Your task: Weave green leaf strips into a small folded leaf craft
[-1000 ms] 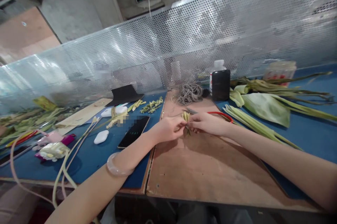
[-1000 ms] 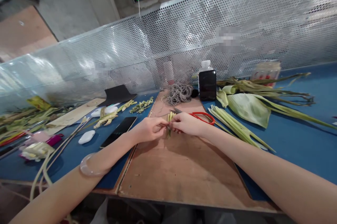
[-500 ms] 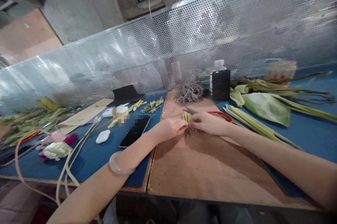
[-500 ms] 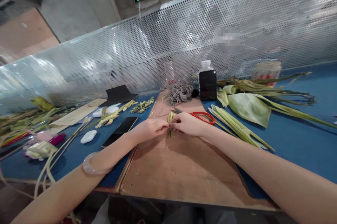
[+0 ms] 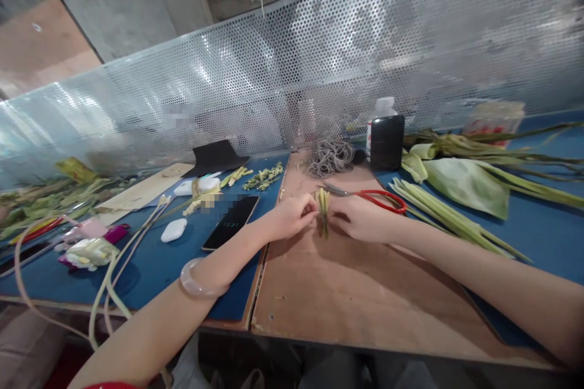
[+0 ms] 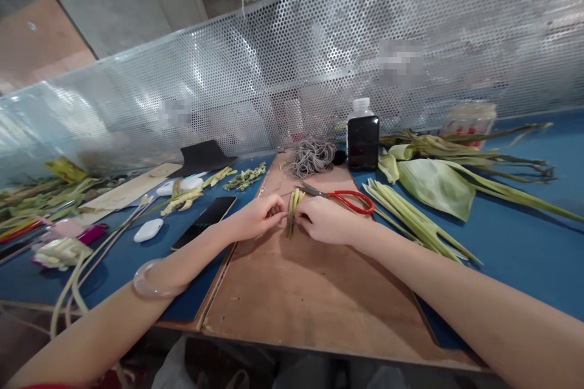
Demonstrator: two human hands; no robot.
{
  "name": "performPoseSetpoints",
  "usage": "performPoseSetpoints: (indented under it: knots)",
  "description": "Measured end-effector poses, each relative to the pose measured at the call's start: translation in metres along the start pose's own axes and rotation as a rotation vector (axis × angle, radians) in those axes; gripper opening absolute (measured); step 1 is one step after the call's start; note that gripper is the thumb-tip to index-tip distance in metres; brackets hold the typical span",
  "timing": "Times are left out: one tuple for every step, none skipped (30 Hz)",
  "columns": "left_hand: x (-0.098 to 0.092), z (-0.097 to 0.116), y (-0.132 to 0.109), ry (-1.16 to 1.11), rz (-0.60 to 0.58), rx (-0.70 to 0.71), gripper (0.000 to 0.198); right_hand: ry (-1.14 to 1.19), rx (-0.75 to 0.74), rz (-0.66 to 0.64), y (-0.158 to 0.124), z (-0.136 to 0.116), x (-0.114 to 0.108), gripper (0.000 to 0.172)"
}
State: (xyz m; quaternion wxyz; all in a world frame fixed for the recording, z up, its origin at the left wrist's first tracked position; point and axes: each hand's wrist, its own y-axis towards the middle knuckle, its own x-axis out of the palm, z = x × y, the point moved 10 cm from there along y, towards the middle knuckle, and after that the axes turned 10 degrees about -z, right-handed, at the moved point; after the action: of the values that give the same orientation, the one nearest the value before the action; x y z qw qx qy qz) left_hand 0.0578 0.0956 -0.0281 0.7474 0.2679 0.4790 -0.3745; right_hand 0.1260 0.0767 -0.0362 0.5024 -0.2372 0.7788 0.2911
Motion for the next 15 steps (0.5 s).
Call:
performPoseSetpoints:
  knots:
    - [0.001, -0.001, 0.0, 0.005, -0.014, -0.003, 0.011, -0.017, -0.02, -0.008, 0.0, -0.002, 0.001, 0.016]
    - [0.003, -0.002, -0.001, 0.01, -0.03, -0.012, 0.011, -0.033, -0.033, -0.013, -0.001, -0.004, 0.002, 0.016]
    - [0.004, -0.004, -0.001, 0.015, -0.044, -0.029, 0.011, -0.047, -0.038, -0.018, -0.001, -0.005, 0.002, 0.016]
    - [0.005, -0.006, -0.001, 0.017, -0.055, -0.048, 0.01, -0.057, -0.042, -0.024, -0.001, -0.005, 0.003, 0.016]
    - [0.006, -0.008, 0.0, 0.016, -0.062, -0.067, 0.01, -0.063, -0.045, -0.028, -0.002, -0.006, 0.003, 0.016]
    - [0.006, -0.01, 0.0, 0.011, -0.066, -0.084, 0.009, -0.067, -0.048, -0.03, -0.002, -0.007, 0.003, 0.016]
    - [0.006, -0.012, 0.0, 0.004, -0.065, -0.099, 0.008, -0.07, -0.051, -0.031, -0.001, -0.008, 0.003, 0.016]
    - [0.006, -0.013, 0.0, -0.004, -0.062, -0.112, 0.008, -0.074, -0.053, -0.031, -0.001, -0.008, 0.002, 0.016]
    - [0.006, -0.015, 0.0, -0.012, -0.061, -0.123, 0.008, -0.08, -0.053, -0.028, -0.001, -0.009, 0.002, 0.016]
    - [0.006, -0.016, -0.001, -0.02, -0.062, -0.136, 0.008, -0.088, -0.051, -0.024, -0.001, -0.009, 0.001, 0.017]
    - [0.006, -0.017, -0.001, -0.027, -0.065, -0.152, 0.009, -0.096, -0.05, -0.022, -0.001, -0.009, 0.001, 0.017]
    - [0.006, -0.018, -0.002, -0.035, -0.069, -0.168, 0.01, -0.102, -0.052, -0.024, -0.001, -0.009, 0.001, 0.017]
    - [0.006, -0.019, -0.002, -0.042, -0.074, -0.183, 0.01, -0.106, -0.056, -0.024, -0.002, -0.01, 0.001, 0.017]
    - [0.006, -0.019, -0.003, -0.048, -0.084, -0.195, 0.01, -0.11, -0.06, -0.024, -0.002, -0.01, 0.001, 0.017]
    - [0.008, -0.019, -0.003, -0.05, -0.098, -0.2, 0.01, -0.116, -0.066, -0.023, -0.003, -0.011, 0.001, 0.016]
